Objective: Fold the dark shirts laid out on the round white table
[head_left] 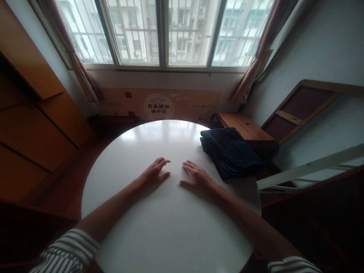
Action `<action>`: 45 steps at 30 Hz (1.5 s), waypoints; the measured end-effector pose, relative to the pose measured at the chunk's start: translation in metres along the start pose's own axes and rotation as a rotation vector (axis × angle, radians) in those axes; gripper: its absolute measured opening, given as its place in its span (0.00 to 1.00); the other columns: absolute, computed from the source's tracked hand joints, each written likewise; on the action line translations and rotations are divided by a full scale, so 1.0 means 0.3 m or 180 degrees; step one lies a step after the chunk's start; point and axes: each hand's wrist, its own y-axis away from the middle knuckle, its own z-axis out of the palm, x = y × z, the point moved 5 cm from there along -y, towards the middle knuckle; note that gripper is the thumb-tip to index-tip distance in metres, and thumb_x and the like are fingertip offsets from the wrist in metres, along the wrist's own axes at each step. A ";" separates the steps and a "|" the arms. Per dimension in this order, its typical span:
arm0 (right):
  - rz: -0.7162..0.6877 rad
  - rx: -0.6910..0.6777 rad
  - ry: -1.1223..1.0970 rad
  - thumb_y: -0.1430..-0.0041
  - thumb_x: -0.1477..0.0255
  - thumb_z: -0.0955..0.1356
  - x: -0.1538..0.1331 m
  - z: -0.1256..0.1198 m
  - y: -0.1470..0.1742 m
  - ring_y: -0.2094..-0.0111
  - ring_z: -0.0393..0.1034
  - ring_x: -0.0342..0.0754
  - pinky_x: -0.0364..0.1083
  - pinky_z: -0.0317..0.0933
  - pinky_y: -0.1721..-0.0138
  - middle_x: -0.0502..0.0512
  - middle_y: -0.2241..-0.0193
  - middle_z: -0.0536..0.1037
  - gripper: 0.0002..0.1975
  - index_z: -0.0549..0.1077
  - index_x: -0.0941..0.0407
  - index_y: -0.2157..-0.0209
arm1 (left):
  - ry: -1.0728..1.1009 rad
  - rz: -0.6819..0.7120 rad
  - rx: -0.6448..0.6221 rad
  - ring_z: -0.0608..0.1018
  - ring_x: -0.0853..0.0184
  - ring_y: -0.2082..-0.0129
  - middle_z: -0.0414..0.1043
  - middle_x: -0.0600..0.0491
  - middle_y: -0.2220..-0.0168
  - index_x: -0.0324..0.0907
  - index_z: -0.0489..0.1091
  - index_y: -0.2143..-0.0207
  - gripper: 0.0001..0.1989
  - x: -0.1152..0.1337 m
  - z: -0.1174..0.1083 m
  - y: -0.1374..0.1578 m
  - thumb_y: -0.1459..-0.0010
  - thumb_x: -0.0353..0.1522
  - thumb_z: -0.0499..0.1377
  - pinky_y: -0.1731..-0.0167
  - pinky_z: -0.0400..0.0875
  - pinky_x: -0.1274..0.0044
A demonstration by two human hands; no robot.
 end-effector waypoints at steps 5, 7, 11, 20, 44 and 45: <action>0.0009 0.0722 -0.0051 0.28 0.61 0.55 -0.002 -0.163 0.018 0.63 0.75 0.50 0.48 0.67 0.57 0.60 0.65 0.80 0.24 0.78 0.55 0.63 | 0.0438 0.0148 0.0338 0.51 0.73 0.80 0.44 0.61 0.80 0.43 0.54 0.80 0.21 -0.004 0.014 0.004 0.32 0.36 0.48 0.78 0.51 0.79; 0.0448 0.1291 0.0278 0.29 0.61 0.56 0.027 -0.277 0.045 0.60 0.74 0.53 0.49 0.66 0.54 0.61 0.64 0.79 0.23 0.78 0.56 0.63 | 0.0468 0.0207 0.0391 0.46 0.73 0.79 0.37 0.61 0.79 0.43 0.47 0.82 0.23 -0.006 0.015 0.004 0.33 0.36 0.49 0.79 0.46 0.78; 0.1453 0.1726 0.1056 0.34 0.59 0.62 0.121 -0.435 0.097 0.52 0.69 0.62 0.55 0.64 0.50 0.69 0.56 0.77 0.21 0.75 0.62 0.54 | 0.0438 0.0166 0.0473 0.45 0.73 0.78 0.37 0.61 0.79 0.43 0.46 0.82 0.23 -0.012 0.013 -0.002 0.35 0.34 0.49 0.78 0.43 0.78; 0.1989 0.1035 0.1262 0.36 0.56 0.64 0.277 -0.398 -0.099 0.45 0.66 0.68 0.60 0.63 0.48 0.79 0.46 0.71 0.31 0.68 0.67 0.43 | 0.0336 0.0362 0.0289 0.44 0.73 0.78 0.38 0.61 0.79 0.42 0.48 0.83 0.19 -0.023 0.037 -0.002 0.40 0.30 0.50 0.78 0.42 0.77; 0.0904 0.1654 -0.1499 0.35 0.52 0.63 0.049 -0.277 -0.005 0.81 0.68 0.45 0.44 0.63 0.74 0.50 0.84 0.74 0.26 0.75 0.56 0.77 | 0.0910 0.0819 -0.0496 0.80 0.59 0.55 0.79 0.44 0.55 0.40 0.76 0.50 0.17 0.082 -0.052 0.020 0.33 0.38 0.53 0.52 0.74 0.69; 0.1040 0.1772 -0.1446 0.36 0.53 0.63 0.072 -0.287 0.006 0.82 0.67 0.45 0.44 0.62 0.75 0.50 0.84 0.73 0.25 0.75 0.56 0.77 | 0.0960 0.0609 -0.0350 0.81 0.59 0.59 0.80 0.44 0.60 0.39 0.77 0.54 0.17 0.073 -0.059 0.004 0.35 0.39 0.54 0.58 0.76 0.70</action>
